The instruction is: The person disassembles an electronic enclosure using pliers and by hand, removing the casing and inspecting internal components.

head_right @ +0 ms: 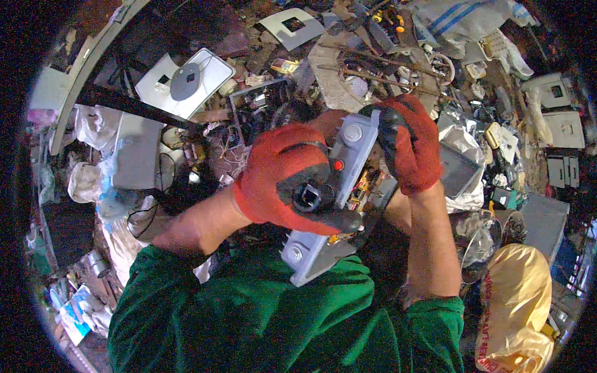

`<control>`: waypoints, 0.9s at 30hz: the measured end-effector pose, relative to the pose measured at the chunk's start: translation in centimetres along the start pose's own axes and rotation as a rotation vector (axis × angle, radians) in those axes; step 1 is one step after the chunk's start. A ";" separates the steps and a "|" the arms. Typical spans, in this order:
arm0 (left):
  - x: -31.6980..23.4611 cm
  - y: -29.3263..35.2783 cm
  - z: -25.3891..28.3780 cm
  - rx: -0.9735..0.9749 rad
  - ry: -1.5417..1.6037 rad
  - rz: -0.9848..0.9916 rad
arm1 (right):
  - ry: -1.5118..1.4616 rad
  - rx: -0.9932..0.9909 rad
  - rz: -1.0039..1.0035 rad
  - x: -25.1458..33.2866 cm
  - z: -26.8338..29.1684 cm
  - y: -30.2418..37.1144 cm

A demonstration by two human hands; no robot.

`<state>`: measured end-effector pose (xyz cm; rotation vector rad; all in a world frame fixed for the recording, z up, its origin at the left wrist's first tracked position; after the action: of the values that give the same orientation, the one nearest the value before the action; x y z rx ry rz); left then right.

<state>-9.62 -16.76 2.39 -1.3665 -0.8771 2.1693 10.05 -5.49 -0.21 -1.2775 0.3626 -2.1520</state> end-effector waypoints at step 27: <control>1.0 0.3 4.2 0.540 -0.445 -0.427 | 0.115 0.094 0.052 7.1 0.0 3.0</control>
<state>-13.83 -17.51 2.90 -0.4036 -0.5852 2.1618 8.60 -12.22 3.17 -1.0839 0.3334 -2.1778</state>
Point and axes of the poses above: each hand's wrist, its own y-axis away from the middle knuckle, its own z-axis out of the back of the hand, x = y × z, the point moved 6 cm from there along -y, towards the middle knuckle, and after that the axes turned 7 degrees about -x, right-handed, at the moved point
